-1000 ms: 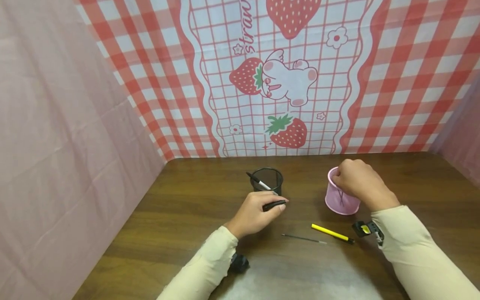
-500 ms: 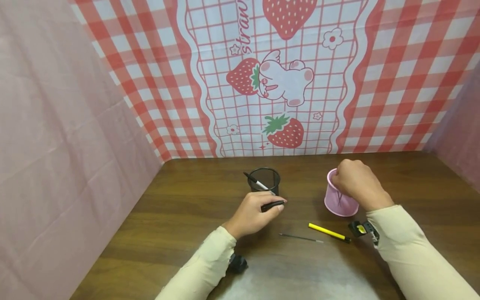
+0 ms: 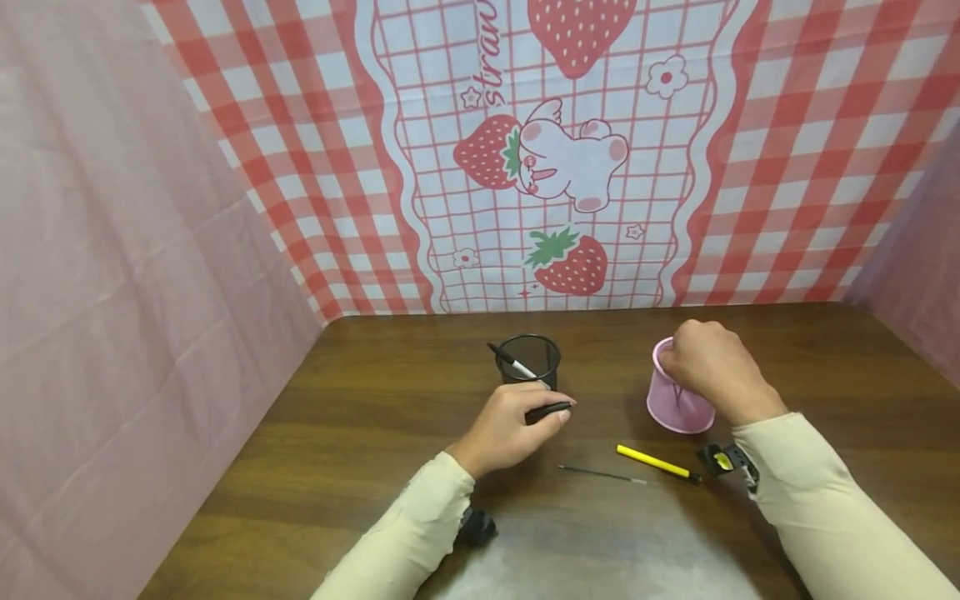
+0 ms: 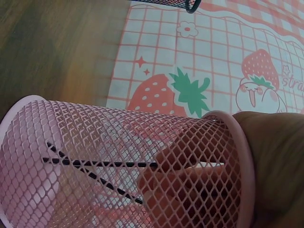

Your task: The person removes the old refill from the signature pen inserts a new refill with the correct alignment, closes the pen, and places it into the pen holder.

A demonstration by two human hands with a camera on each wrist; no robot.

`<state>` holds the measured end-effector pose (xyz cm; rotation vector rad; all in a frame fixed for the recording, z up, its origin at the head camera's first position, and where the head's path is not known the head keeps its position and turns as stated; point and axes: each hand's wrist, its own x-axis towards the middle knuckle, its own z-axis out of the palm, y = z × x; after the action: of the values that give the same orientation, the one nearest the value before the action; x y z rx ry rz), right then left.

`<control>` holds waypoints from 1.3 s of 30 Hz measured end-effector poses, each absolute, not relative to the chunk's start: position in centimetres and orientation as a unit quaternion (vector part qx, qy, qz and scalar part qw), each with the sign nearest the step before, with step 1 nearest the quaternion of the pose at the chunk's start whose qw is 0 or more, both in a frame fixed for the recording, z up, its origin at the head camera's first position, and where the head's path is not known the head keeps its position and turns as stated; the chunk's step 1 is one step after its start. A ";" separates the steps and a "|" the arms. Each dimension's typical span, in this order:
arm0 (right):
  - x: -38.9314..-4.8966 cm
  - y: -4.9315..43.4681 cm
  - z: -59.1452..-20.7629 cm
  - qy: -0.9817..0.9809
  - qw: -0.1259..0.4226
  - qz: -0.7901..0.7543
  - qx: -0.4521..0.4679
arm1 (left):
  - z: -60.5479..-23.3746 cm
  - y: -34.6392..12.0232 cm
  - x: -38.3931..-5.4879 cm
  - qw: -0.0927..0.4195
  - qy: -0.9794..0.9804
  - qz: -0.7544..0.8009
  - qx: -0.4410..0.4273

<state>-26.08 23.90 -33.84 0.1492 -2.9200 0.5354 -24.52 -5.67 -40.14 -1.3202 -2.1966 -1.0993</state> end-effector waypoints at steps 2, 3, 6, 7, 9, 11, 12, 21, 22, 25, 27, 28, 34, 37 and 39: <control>-26.0 23.9 -33.8 -0.979 0.086 0.179 0.049 | -40.1 -5.6 -24.6 0.178 -0.774 -0.389 -0.468; -26.0 23.9 -33.8 -0.979 0.086 0.179 0.048 | -40.1 -5.7 -24.6 0.180 -0.774 -0.388 -0.467; -26.0 23.9 -33.8 -0.978 0.092 0.178 0.050 | -40.2 -5.8 -24.7 0.184 -0.775 -0.386 -0.466; -26.0 23.8 -33.8 -0.978 0.095 0.178 0.050 | -40.2 -5.8 -24.7 0.184 -0.775 -0.385 -0.465; -26.0 23.7 -33.8 -0.977 0.100 0.181 0.049 | -40.2 -5.8 -24.8 0.185 -0.776 -0.385 -0.464; -25.9 23.6 -33.8 -0.976 0.105 0.185 0.048 | -40.2 -5.9 -24.7 0.184 -0.777 -0.384 -0.464; -25.9 23.5 -33.8 -0.976 0.107 0.186 0.047 | -40.2 -5.9 -24.7 0.183 -0.777 -0.384 -0.464; -25.4 23.4 -33.2 -0.977 0.130 0.165 0.039 | -40.0 -5.8 -24.5 0.175 -0.781 -0.383 -0.462; -25.3 23.5 -33.2 -0.977 0.133 0.162 0.037 | -40.1 -5.8 -24.5 0.174 -0.781 -0.384 -0.461; -25.0 23.6 -33.0 -0.977 0.140 0.157 0.034 | -40.1 -5.7 -24.5 0.172 -0.782 -0.383 -0.461; -24.9 23.7 -32.9 -0.976 0.145 0.158 0.034 | -40.1 -5.7 -24.5 0.174 -0.780 -0.384 -0.462; -24.9 23.7 -32.8 -0.976 0.147 0.159 0.035 | -40.2 -5.7 -24.5 0.176 -0.778 -0.385 -0.463; -24.5 23.4 -32.4 -0.970 0.174 0.163 0.039 | -40.1 -5.8 -24.5 0.199 -0.768 -0.388 -0.470; -24.2 23.3 -32.2 -0.970 0.178 0.162 0.038 | -40.1 -5.8 -24.5 0.204 -0.768 -0.384 -0.471; -24.1 23.1 -32.1 -0.970 0.179 0.160 0.041 | -40.0 -5.9 -24.6 0.203 -0.770 -0.383 -0.469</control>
<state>-24.12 23.14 -32.07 0.1149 -2.7427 0.4527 -24.55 -5.87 -40.04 -1.3085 -2.1482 -1.0693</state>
